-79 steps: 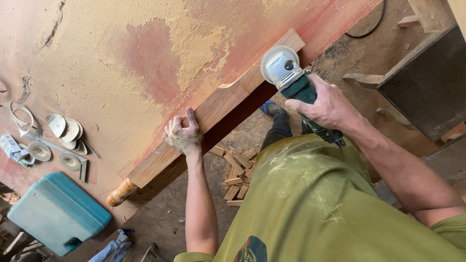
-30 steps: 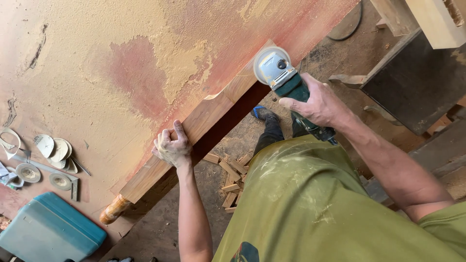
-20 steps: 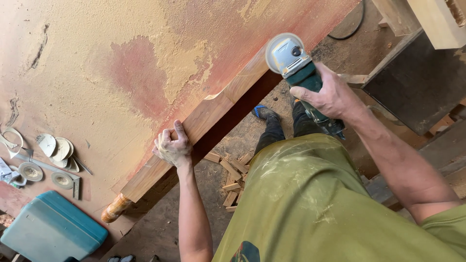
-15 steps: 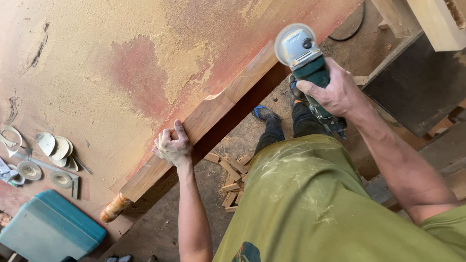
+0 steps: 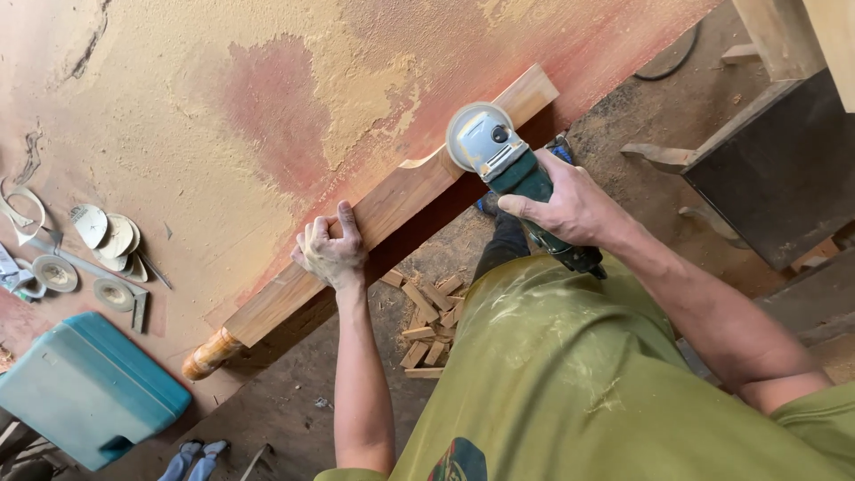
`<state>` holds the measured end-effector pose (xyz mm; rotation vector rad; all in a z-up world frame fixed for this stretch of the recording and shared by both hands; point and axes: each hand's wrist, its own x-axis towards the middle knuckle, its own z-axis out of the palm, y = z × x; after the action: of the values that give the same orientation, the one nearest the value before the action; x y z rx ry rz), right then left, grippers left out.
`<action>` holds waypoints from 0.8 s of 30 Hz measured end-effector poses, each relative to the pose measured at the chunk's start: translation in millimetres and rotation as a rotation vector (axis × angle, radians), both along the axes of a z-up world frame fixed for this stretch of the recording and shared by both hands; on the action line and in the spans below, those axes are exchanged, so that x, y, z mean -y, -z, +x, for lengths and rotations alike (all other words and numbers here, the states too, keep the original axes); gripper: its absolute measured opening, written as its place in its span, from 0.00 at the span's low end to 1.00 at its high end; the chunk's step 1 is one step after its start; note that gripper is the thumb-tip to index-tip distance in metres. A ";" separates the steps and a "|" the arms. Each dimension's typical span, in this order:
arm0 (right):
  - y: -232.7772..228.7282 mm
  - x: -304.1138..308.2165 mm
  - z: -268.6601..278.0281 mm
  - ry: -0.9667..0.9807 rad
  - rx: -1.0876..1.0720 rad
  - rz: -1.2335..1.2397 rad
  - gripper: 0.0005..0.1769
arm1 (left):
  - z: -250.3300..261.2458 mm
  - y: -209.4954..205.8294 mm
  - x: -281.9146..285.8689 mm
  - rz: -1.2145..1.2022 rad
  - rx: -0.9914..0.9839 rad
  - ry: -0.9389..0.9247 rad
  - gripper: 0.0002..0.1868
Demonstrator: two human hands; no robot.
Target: The person uses an angle grinder with a sanding disc to smooth the surface and edges of a long wooden piece. They work along the length of the wood on a workbench, then lift the piece to sand the ends and curved details before placing it back down to continue smoothing the main body.
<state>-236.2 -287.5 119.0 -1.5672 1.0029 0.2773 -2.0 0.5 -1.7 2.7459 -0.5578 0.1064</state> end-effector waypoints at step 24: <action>4.7 10.0 5.9 -0.029 -0.072 -0.069 0.31 | -0.3 -4.5 2.1 -0.030 -0.002 0.019 0.26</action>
<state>-230.3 -297.5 114.3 -1.6450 1.0555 0.3245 -2.3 -1.6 2.9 2.7110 -0.5767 0.1070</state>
